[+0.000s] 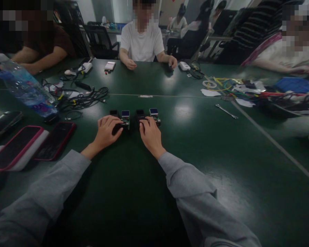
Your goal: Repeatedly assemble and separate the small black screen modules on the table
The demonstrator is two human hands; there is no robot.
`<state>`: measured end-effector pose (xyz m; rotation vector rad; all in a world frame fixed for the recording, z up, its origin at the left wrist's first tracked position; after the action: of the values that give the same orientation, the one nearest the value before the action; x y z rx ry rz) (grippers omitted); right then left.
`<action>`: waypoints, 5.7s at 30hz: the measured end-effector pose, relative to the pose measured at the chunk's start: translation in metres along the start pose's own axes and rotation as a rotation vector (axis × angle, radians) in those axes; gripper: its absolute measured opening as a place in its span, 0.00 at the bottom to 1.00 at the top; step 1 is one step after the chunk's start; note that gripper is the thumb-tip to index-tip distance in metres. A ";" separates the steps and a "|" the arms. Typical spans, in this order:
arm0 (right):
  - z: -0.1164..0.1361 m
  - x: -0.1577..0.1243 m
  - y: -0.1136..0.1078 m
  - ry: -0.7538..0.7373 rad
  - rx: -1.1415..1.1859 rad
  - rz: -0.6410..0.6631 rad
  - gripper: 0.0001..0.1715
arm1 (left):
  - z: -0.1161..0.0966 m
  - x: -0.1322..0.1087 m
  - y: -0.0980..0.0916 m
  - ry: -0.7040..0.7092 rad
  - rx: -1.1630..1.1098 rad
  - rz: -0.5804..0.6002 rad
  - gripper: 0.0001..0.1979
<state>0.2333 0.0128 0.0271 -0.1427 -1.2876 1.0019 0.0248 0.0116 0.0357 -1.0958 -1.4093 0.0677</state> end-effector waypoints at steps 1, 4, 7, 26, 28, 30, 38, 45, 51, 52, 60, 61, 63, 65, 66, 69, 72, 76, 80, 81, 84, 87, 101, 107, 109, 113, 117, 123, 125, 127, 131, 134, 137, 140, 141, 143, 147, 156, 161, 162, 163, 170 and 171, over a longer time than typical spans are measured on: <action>0.000 0.000 0.000 -0.002 0.004 -0.001 0.16 | -0.002 -0.001 0.000 0.030 0.011 0.016 0.13; 0.000 0.001 -0.001 0.000 0.015 0.004 0.16 | -0.005 -0.003 0.003 0.091 0.026 0.056 0.14; -0.001 0.001 -0.001 0.000 0.032 0.009 0.16 | -0.002 -0.004 0.007 0.100 0.036 0.067 0.13; -0.001 0.001 -0.006 0.001 -0.045 -0.043 0.16 | 0.013 -0.001 0.002 -0.150 0.016 -0.074 0.10; -0.001 0.001 -0.007 0.013 -0.071 -0.067 0.16 | 0.015 -0.001 0.002 -0.164 -0.006 -0.075 0.11; -0.002 0.001 -0.007 0.017 -0.084 -0.080 0.15 | 0.016 -0.001 0.003 -0.154 -0.034 -0.066 0.12; -0.005 0.000 -0.006 0.022 -0.108 -0.089 0.15 | 0.016 -0.001 0.005 -0.113 -0.072 -0.032 0.13; -0.013 0.000 -0.005 0.082 -0.106 -0.125 0.14 | 0.015 -0.001 0.004 -0.104 -0.066 -0.034 0.13; -0.014 0.000 -0.003 0.076 -0.103 -0.117 0.14 | 0.009 -0.001 0.002 -0.065 -0.014 -0.038 0.12; -0.013 0.000 -0.003 0.070 -0.097 -0.111 0.14 | 0.008 -0.001 0.003 -0.050 -0.004 -0.033 0.12; -0.008 -0.001 0.000 0.004 -0.052 -0.044 0.14 | 0.003 -0.003 0.005 0.021 0.040 0.004 0.13; -0.007 -0.001 0.000 0.000 -0.052 -0.041 0.14 | 0.003 -0.003 0.005 0.020 0.041 0.006 0.13; -0.006 -0.001 -0.001 -0.001 -0.053 -0.039 0.13 | 0.003 -0.003 0.005 0.021 0.042 0.010 0.13; -0.006 -0.001 -0.001 -0.003 -0.055 -0.033 0.13 | 0.003 -0.003 0.005 0.022 0.041 0.015 0.13; -0.006 -0.001 -0.001 -0.005 -0.054 -0.031 0.13 | 0.003 -0.003 0.005 0.023 0.043 0.016 0.12; -0.006 0.000 0.000 -0.011 -0.049 -0.041 0.12 | 0.003 -0.003 0.005 0.023 0.049 0.019 0.12; -0.006 0.000 0.000 -0.014 -0.059 -0.042 0.09 | 0.003 -0.003 0.005 0.027 0.050 0.027 0.12; -0.004 -0.001 0.001 -0.033 -0.062 -0.014 0.08 | 0.003 -0.002 0.005 0.036 0.043 0.037 0.12; -0.002 -0.001 0.000 -0.050 -0.053 -0.009 0.08 | 0.002 -0.002 0.005 0.041 0.027 0.042 0.12; -0.002 -0.001 0.000 -0.056 -0.053 -0.007 0.08 | 0.002 -0.002 0.006 0.045 0.022 0.044 0.12; -0.003 -0.002 0.002 -0.065 -0.057 0.007 0.08 | 0.002 -0.003 0.006 0.066 0.014 0.045 0.12; -0.003 -0.002 0.003 -0.065 -0.057 0.015 0.08 | 0.001 -0.003 0.006 0.085 0.016 0.035 0.12; -0.004 -0.004 0.007 -0.096 -0.067 0.082 0.11 | -0.002 -0.004 0.006 0.138 0.022 0.041 0.12; -0.003 -0.003 0.006 -0.106 -0.085 0.105 0.12 | -0.002 -0.004 0.005 0.143 0.037 0.053 0.12; -0.003 -0.003 0.006 -0.109 -0.091 0.113 0.12 | -0.003 -0.003 0.005 0.143 0.042 0.060 0.12; -0.004 -0.004 0.007 -0.119 -0.105 0.126 0.13 | -0.003 -0.003 0.005 0.135 0.052 0.049 0.12; -0.003 -0.005 0.007 -0.128 -0.119 0.127 0.14 | -0.002 -0.003 0.005 0.116 0.051 0.037 0.13; -0.002 -0.005 0.007 -0.130 -0.131 0.130 0.13 | -0.002 -0.004 0.005 0.110 0.055 0.042 0.13; -0.001 -0.005 0.007 -0.132 -0.132 0.130 0.12 | -0.002 -0.003 0.004 0.105 0.065 0.049 0.13; -0.001 -0.005 0.006 -0.134 -0.133 0.126 0.12 | -0.003 -0.003 0.004 0.102 0.074 0.052 0.13; -0.001 -0.005 0.006 -0.135 -0.129 0.125 0.13 | -0.003 -0.004 0.003 0.098 0.081 0.048 0.13; -0.001 -0.005 0.006 -0.133 -0.126 0.129 0.13 | -0.002 -0.004 0.003 0.093 0.078 0.043 0.13; -0.002 -0.005 0.005 -0.130 -0.121 0.131 0.13 | -0.002 -0.004 0.003 0.088 0.070 0.041 0.13; -0.001 -0.005 0.005 -0.127 -0.113 0.124 0.13 | -0.002 -0.004 0.003 0.083 0.068 0.043 0.13; -0.001 -0.004 0.004 -0.127 -0.111 0.122 0.13 | -0.002 -0.004 0.003 0.081 0.068 0.044 0.13; 0.000 -0.004 0.004 -0.129 -0.106 0.122 0.13 | -0.002 -0.003 0.003 0.074 0.068 0.051 0.13; 0.000 -0.005 0.003 -0.129 -0.108 0.114 0.13 | -0.002 -0.003 0.003 0.064 0.072 0.057 0.13; 0.000 -0.005 0.004 -0.136 -0.108 0.103 0.13 | -0.002 -0.003 0.003 0.078 0.064 0.055 0.13; -0.001 -0.005 0.005 -0.134 -0.118 0.113 0.13 | -0.001 -0.004 0.004 0.083 0.066 0.062 0.13; -0.001 -0.005 0.005 -0.133 -0.121 0.115 0.13 | -0.001 -0.004 0.004 0.083 0.065 0.063 0.13; -0.001 -0.005 0.005 -0.132 -0.122 0.118 0.13 | -0.001 -0.004 0.004 0.082 0.063 0.063 0.13; -0.001 -0.005 0.006 -0.123 -0.131 0.129 0.13 | 0.000 -0.003 0.004 0.080 0.049 0.074 0.13; -0.001 -0.005 0.006 -0.123 -0.133 0.130 0.13 | -0.001 -0.003 0.004 0.081 0.049 0.074 0.13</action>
<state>0.2313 0.0133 0.0199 -0.2733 -1.4734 1.0479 0.0267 0.0113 0.0312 -1.0984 -1.2885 0.1098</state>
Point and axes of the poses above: each hand's wrist, its own x-axis towards the middle knuckle, its own y-axis out of the palm, z = x × y, the point moved 4 cm from there along x, towards the middle knuckle, and after that the axes turned 13 degrees about -z, right-handed, at the moved point
